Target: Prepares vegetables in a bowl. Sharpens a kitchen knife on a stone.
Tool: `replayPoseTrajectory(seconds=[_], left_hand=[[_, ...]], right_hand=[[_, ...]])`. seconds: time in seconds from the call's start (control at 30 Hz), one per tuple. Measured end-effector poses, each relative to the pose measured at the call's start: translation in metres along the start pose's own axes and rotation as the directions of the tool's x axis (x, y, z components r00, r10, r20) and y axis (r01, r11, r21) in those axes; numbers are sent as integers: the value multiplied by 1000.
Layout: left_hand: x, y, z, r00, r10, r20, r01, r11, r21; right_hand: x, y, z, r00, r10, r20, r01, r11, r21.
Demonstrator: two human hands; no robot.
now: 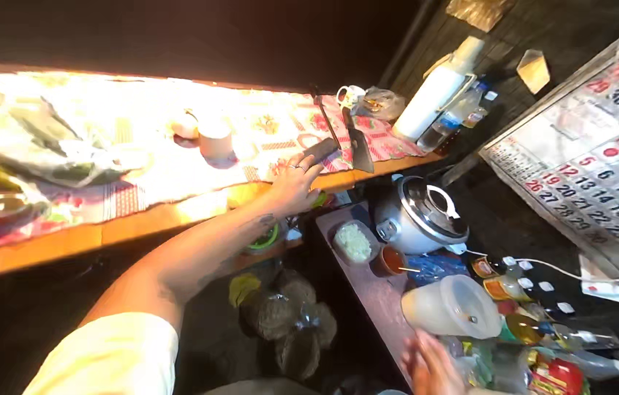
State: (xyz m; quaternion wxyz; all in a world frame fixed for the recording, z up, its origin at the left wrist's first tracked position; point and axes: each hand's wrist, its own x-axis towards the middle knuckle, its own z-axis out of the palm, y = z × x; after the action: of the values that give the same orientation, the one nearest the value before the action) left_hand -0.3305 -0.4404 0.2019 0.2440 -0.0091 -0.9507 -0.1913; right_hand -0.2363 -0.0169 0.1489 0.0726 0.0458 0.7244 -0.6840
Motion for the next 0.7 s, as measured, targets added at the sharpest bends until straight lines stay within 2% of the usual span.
replayPoseTrajectory(seconds=[0.07, 0.17, 0.27, 0.3, 0.4, 0.53, 0.63, 0.7], left_hand=[[22, -36, 0, 1000, -21, 16, 21, 1000, -19], [44, -63, 7, 995, -69, 72, 74, 995, -68], [52, -70, 14, 975, -119, 186, 142, 983, -114], [53, -69, 10, 965, -126, 230, 158, 980, -123], [55, -72, 7, 958, -135, 252, 180, 970, -163], [64, -73, 9, 954, -174, 242, 226, 952, -207], [69, -75, 2, 909, -248, 334, 319, 931, -179], [69, -78, 5, 919, -263, 292, 314, 939, -142]], right_hand=[[43, -37, 90, 983, -166, 84, 169, 985, -41], [99, -100, 207, 886, -383, 260, 429, 891, -150], [162, -150, 295, 745, -523, 414, 658, 679, -326], [184, -164, 319, 729, -516, 451, 681, 616, -396], [252, -191, 380, 783, -404, 474, 622, 525, -581], [340, -212, 444, 888, -287, 359, 454, 428, -781], [384, -215, 473, 955, -144, 258, 291, 300, -908], [406, -209, 483, 969, -108, 224, 244, 234, -941]])
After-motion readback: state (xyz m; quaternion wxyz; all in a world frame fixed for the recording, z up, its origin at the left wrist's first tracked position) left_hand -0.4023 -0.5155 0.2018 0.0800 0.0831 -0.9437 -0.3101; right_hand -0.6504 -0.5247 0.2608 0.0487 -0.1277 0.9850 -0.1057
